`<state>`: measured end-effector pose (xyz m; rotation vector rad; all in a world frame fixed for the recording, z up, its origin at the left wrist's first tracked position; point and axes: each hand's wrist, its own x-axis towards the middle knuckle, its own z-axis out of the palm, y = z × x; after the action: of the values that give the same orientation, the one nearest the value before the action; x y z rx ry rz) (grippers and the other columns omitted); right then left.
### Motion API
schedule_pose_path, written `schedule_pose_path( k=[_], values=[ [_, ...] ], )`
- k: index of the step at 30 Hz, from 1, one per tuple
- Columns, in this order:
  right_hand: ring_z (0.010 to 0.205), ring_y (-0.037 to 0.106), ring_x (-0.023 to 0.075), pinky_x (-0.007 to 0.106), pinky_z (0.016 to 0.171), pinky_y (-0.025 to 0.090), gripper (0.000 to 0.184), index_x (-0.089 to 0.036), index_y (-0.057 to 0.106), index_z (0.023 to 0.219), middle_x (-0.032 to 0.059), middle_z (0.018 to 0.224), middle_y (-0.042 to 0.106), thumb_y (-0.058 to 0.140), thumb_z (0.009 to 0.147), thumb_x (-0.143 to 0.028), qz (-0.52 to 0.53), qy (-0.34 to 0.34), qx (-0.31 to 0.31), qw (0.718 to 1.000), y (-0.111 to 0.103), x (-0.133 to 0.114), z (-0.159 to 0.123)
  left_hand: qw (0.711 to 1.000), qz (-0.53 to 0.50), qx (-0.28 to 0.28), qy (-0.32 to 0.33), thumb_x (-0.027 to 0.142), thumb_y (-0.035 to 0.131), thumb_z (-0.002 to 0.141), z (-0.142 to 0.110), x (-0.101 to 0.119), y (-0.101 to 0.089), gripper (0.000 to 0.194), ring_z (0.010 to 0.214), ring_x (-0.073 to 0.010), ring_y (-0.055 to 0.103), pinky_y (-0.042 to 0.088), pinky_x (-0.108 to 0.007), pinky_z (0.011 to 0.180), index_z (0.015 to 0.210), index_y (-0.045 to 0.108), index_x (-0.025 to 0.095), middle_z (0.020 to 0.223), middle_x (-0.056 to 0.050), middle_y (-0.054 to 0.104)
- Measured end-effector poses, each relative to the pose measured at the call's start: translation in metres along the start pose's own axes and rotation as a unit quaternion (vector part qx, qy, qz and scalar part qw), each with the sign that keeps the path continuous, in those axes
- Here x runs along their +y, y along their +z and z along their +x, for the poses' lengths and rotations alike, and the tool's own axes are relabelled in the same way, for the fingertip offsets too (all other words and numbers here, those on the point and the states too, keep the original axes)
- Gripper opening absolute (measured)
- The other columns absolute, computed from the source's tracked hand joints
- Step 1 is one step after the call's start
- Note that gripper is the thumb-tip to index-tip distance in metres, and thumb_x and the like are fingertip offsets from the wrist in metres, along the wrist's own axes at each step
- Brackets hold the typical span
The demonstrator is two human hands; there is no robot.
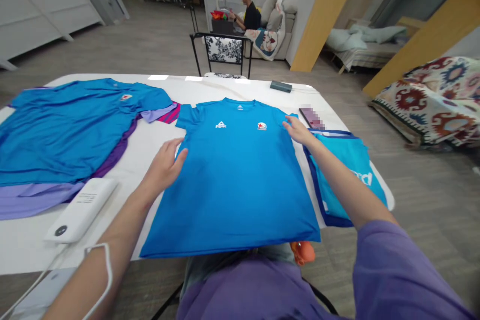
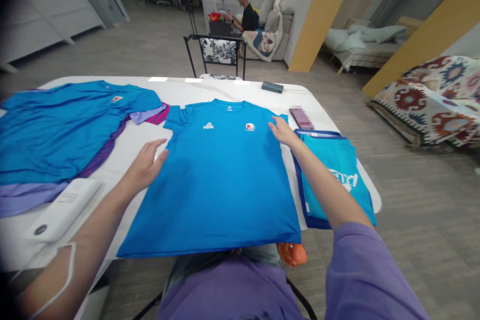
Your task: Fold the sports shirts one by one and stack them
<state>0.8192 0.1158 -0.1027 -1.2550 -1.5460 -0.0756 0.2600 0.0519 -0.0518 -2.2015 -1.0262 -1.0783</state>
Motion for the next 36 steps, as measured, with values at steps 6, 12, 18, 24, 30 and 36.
schedule_pose_path(
  k=[6, 12, 18, 24, 30, 36],
  values=[
    [0.17, 0.042, 0.0323, 0.051, 0.144, 0.023, 0.066, 0.0, 0.051, 0.168, 0.0335, 0.179, 0.04, 0.047, 0.119, -0.045, 0.001, 0.049, 0.003, 0.999, 0.039, 0.049, 0.093, 0.995, 0.072, -0.04, -0.047, 0.04, 0.033, 0.119, 0.176, -0.057, 0.042, 0.061, 0.159, -0.0225, 0.056, 0.041, -0.035, 0.135, 0.149, 0.06, -0.006, 0.166, -0.023, 0.061],
    [0.18, 0.005, 0.0468, 0.068, 0.145, 0.003, 0.099, -0.014, 0.031, 0.185, 0.0184, 0.193, 0.01, 0.034, 0.112, -0.08, -0.111, 0.184, -0.05, 0.975, 0.053, 0.05, 0.089, 0.982, 0.112, -0.08, -0.132, 0.058, 0.053, 0.114, 0.203, -0.087, 0.067, 0.078, 0.163, -0.0393, 0.051, 0.034, -0.064, 0.138, 0.147, 0.062, -0.012, 0.171, -0.03, 0.053],
    [0.178, -0.002, 0.0537, 0.08, 0.14, -0.004, 0.11, -0.028, 0.027, 0.188, 0.0075, 0.195, 0.005, 0.026, 0.102, -0.097, -0.161, 0.241, -0.042, 0.956, 0.047, 0.028, 0.085, 0.969, 0.147, -0.073, -0.186, 0.076, 0.042, 0.112, 0.193, -0.09, 0.069, 0.1, 0.168, -0.0564, 0.034, 0.022, -0.089, 0.128, 0.16, 0.053, -0.011, 0.177, -0.038, 0.036],
    [0.178, 0.01, 0.0493, 0.073, 0.143, 0.006, 0.102, -0.017, 0.026, 0.187, 0.0155, 0.194, 0.014, 0.03, 0.11, -0.084, -0.2, 0.153, -0.004, 0.968, 0.048, -0.006, 0.063, 0.976, 0.14, -0.044, -0.162, 0.076, 0.025, 0.116, 0.158, -0.042, 0.042, 0.098, 0.17, -0.0546, 0.03, 0.023, -0.081, 0.131, 0.174, 0.038, -0.002, 0.184, -0.032, 0.03],
    [0.153, 0.059, 0.0395, 0.056, 0.13, 0.046, 0.082, -0.021, 0.062, 0.163, 0.0188, 0.169, 0.059, 0.031, 0.115, -0.079, -0.149, -0.023, -0.072, 0.986, 0.083, -0.111, 0.04, 0.974, 0.153, -0.008, -0.167, 0.069, 0.055, 0.111, -0.009, 0.027, 0.001, 0.074, 0.153, -0.0452, 0.055, 0.036, -0.068, 0.13, 0.167, 0.055, 0.02, 0.165, -0.022, 0.057],
    [0.13, 0.074, 0.034, 0.045, 0.112, 0.058, 0.062, -0.026, 0.074, 0.141, 0.0109, 0.141, 0.079, 0.053, 0.111, -0.076, -0.108, -0.153, -0.218, 0.958, 0.162, -0.252, 0.056, 0.954, 0.159, -0.015, -0.254, 0.061, 0.055, 0.111, -0.178, 0.077, -0.026, 0.051, 0.122, -0.0398, 0.066, 0.049, -0.055, 0.104, 0.139, 0.067, 0.02, 0.134, -0.018, 0.071]
  ],
)
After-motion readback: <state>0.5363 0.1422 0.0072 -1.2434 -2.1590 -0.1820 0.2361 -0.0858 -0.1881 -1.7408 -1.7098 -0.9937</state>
